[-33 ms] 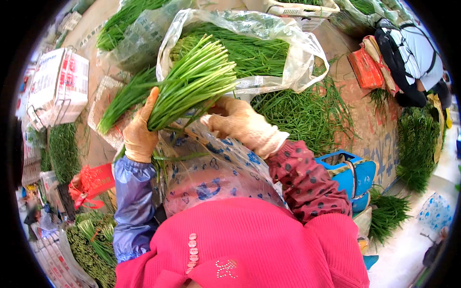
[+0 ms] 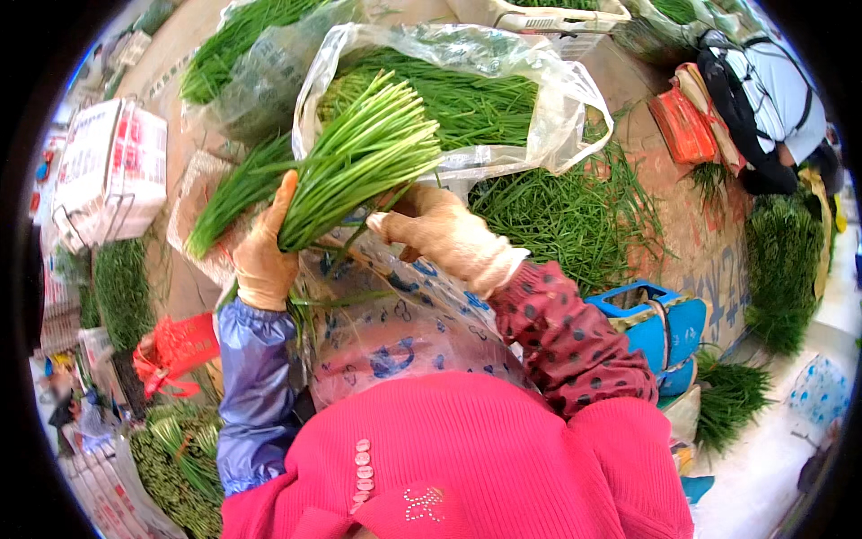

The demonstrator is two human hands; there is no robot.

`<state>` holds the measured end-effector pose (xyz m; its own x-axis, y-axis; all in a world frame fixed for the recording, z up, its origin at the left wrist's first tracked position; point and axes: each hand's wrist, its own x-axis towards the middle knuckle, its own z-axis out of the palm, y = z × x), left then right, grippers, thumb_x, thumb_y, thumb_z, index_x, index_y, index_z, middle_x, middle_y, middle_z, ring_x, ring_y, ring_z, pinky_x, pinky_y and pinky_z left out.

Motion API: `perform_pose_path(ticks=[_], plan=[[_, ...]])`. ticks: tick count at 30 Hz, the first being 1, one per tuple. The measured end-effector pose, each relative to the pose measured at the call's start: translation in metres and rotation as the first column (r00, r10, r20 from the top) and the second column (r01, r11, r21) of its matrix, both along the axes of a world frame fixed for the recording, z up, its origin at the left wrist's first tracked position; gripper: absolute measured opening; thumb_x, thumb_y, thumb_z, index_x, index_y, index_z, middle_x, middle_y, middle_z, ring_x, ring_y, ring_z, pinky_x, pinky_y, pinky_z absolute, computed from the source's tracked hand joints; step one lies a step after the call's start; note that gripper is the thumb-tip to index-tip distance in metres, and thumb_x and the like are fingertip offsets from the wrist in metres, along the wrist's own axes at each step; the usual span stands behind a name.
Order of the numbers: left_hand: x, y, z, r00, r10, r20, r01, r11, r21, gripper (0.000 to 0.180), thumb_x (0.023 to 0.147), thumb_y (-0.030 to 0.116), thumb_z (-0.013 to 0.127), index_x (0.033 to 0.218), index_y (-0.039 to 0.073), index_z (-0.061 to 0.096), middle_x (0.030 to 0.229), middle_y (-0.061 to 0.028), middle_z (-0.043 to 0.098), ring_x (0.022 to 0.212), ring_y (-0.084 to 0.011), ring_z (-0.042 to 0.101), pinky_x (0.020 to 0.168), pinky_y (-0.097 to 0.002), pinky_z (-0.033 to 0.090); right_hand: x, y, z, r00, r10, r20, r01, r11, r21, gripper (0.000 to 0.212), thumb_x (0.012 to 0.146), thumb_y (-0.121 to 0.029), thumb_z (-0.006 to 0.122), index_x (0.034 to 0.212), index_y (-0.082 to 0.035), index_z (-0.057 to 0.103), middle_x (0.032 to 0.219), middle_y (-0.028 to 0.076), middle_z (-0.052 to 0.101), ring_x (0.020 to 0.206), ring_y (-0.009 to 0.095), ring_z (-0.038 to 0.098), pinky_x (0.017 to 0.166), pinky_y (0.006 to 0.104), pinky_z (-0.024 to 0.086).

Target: The person pulls bunches of green onions from a large plastic bag, removes individual stalks to clean the bunch, and uses a red tie to secure them together by hand.

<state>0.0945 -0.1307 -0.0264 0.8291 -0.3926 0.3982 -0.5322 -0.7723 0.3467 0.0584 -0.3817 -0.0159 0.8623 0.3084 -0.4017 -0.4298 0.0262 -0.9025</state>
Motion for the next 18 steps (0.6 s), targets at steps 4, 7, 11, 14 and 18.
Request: perform_pose_path(ticks=[4, 7, 11, 14, 18], plan=[[-0.002, 0.000, 0.005, 0.990, 0.045, -0.137, -0.050, 0.998, -0.033, 0.073, 0.075, 0.002, 0.067, 0.140, 0.026, 0.044, 0.104, -0.0106, 0.067, 0.091, -0.0284, 0.066, 0.072, -0.0340, 0.053, 0.005, 0.015, 0.003, 0.986, -0.156, -0.051, 0.162, 0.978, 0.129, 0.024, 0.090, -0.027, 0.058, 0.102, -0.007, 0.063, 0.089, 0.000, 0.066, 0.065, 0.006, 0.057, 0.054, 0.0199, 0.043], [0.001, 0.001, 0.005, 0.970, -0.008, -0.244, -0.034, 0.985, -0.168, 0.072, 0.075, 0.000, 0.067, 0.140, 0.023, 0.045, 0.105, -0.0125, 0.067, 0.094, -0.0278, 0.067, 0.077, -0.0324, 0.053, -0.001, 0.002, 0.014, 0.952, -0.289, -0.100, 0.304, 0.852, 0.426, 0.019, 0.093, -0.021, 0.052, 0.101, -0.006, 0.062, 0.088, 0.001, 0.066, 0.061, 0.005, 0.053, 0.052, 0.0201, 0.040], [0.010, -0.007, 0.003, 0.931, -0.182, -0.316, 0.076, 0.944, -0.320, 0.073, 0.075, -0.001, 0.070, 0.141, 0.015, 0.043, 0.110, -0.0155, 0.067, 0.097, -0.0269, 0.067, 0.083, -0.0303, 0.052, -0.008, -0.017, 0.029, 0.972, -0.203, -0.121, 0.235, 0.770, 0.594, 0.018, 0.095, -0.017, 0.050, 0.099, -0.005, 0.063, 0.076, 0.002, 0.060, 0.053, 0.006, 0.046, 0.047, 0.0210, 0.034], [0.012, -0.009, 0.006, 0.866, -0.169, -0.471, 0.055, 0.967, -0.247, 0.076, 0.073, 0.001, 0.072, 0.141, 0.011, 0.041, 0.117, -0.0175, 0.063, 0.105, -0.0268, 0.064, 0.087, -0.0309, 0.050, -0.006, -0.034, 0.050, 0.948, -0.312, -0.067, 0.319, 0.913, 0.255, 0.019, 0.093, -0.018, 0.051, 0.100, -0.005, 0.063, 0.069, 0.002, 0.058, 0.047, 0.006, 0.042, 0.043, 0.0220, 0.032], [0.013, -0.001, 0.009, 0.814, -0.263, -0.518, 0.126, 0.950, -0.284, 0.075, 0.073, -0.003, 0.069, 0.141, 0.008, 0.040, 0.128, -0.0146, 0.058, 0.117, -0.0217, 0.057, 0.096, -0.0290, 0.045, -0.010, -0.098, 0.066, 0.701, -0.693, 0.169, 0.678, 0.721, 0.146, 0.010, 0.087, -0.014, 0.053, 0.088, -0.006, 0.058, 0.069, -0.003, 0.052, 0.045, 0.002, 0.036, 0.038, 0.0181, 0.024]])
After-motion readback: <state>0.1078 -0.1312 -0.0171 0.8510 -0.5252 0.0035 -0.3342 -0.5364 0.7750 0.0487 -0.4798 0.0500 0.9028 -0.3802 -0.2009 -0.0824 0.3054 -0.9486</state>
